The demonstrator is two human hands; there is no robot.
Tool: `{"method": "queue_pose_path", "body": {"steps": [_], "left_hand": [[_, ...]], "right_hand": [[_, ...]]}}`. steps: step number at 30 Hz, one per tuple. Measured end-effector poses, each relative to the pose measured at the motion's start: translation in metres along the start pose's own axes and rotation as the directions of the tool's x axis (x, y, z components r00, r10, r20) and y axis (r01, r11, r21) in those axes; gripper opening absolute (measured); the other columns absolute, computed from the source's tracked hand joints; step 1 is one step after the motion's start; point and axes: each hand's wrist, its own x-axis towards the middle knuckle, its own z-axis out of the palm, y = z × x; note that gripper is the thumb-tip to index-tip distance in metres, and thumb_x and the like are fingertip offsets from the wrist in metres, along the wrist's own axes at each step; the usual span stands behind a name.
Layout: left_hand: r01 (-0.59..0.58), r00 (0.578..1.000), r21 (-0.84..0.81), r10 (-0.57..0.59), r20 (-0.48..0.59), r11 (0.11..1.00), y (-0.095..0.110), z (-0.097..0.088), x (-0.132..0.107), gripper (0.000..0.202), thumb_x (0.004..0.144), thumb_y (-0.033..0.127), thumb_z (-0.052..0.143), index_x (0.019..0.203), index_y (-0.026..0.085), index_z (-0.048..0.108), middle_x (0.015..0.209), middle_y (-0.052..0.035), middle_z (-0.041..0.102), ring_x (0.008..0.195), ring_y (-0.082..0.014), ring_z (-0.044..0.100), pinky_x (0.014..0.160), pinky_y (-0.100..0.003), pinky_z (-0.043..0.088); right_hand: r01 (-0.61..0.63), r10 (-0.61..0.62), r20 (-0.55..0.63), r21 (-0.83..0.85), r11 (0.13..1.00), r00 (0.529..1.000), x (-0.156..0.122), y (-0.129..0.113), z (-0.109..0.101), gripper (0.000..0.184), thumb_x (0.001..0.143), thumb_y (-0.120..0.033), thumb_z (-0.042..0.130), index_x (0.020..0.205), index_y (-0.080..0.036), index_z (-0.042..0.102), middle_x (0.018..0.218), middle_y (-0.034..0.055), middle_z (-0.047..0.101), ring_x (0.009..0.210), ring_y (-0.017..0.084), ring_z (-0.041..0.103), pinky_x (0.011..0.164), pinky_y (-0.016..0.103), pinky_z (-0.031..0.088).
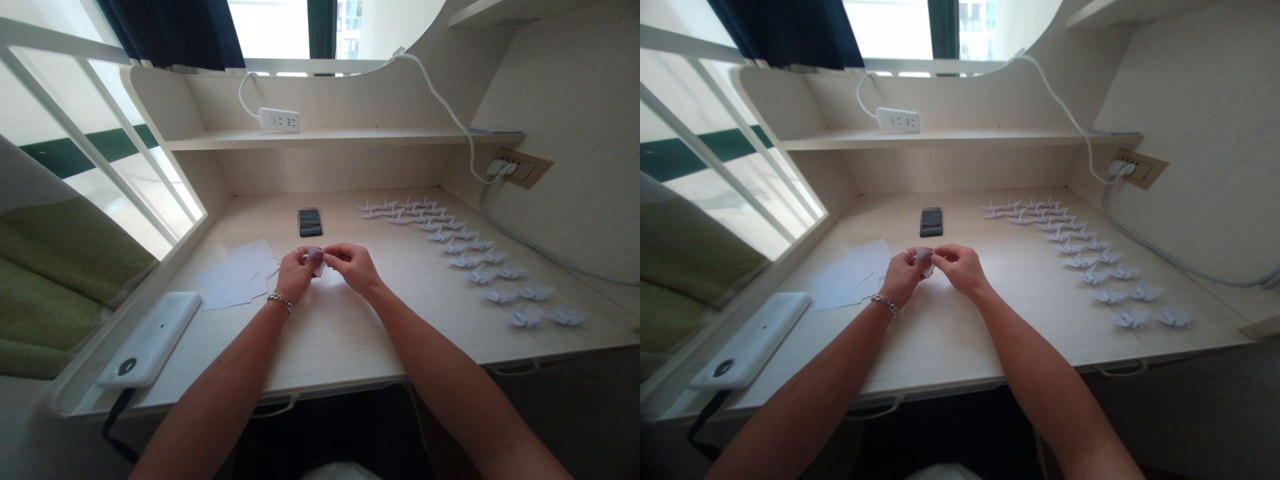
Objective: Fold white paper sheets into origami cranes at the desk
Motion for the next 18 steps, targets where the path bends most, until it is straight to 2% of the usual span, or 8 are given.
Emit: {"method": "queue_pose_path", "body": {"steps": [3,5,13,18], "left_hand": [[0.04,0.999,-0.088,-0.037,0.038,0.995,0.0003,-0.0001,-0.0005,0.044,0.062,0.043,0.079,0.093,0.014,0.067,0.073,-0.003,0.066,0.062,-0.0113,0.059,0.059,-0.024,0.049],[0.047,0.997,-0.122,-0.039,0.063,0.991,0.0003,0.0001,-0.001,0.042,0.062,0.042,0.079,0.093,0.015,0.068,0.074,-0.0023,0.066,0.063,-0.0106,0.058,0.061,-0.024,0.049],[-0.003,0.991,-0.078,0.013,0.134,0.997,0.0004,-0.0002,-0.0022,0.037,0.068,0.046,0.074,0.088,0.015,0.069,0.066,-0.0006,0.061,0.057,-0.009,0.052,0.054,-0.021,0.042],[-0.017,0.988,-0.031,0.021,0.152,0.999,0.0001,-0.0011,-0.0028,0.037,0.065,0.042,0.076,0.086,0.013,0.069,0.062,0.0005,0.06,0.053,-0.0087,0.05,0.052,-0.021,0.041]], "right_hand": [[-0.105,0.102,0.03,0.165,0.981,0.994,0.0029,-0.0008,-0.0013,0.026,0.074,-0.037,0.064,0.088,-0.016,0.071,0.077,0.0048,0.071,0.068,0.015,0.065,0.059,0.026,0.053],[-0.134,0.131,0.028,0.203,0.97,0.991,0.0039,-0.0012,-0.0014,0.026,0.073,-0.037,0.065,0.087,-0.016,0.071,0.075,0.0037,0.07,0.065,0.014,0.064,0.056,0.024,0.051],[-0.207,0.184,0.114,0.238,0.949,0.976,0.0039,0.0024,-0.0035,0.031,0.07,-0.041,0.069,0.091,-0.018,0.074,0.072,0.0027,0.069,0.061,0.011,0.06,0.053,0.022,0.048],[-0.209,0.182,0.142,0.207,0.956,0.973,0.003,0.0034,-0.0066,0.035,0.069,-0.04,0.072,0.096,-0.018,0.074,0.073,0.0027,0.07,0.061,0.01,0.059,0.056,0.022,0.048]]}}
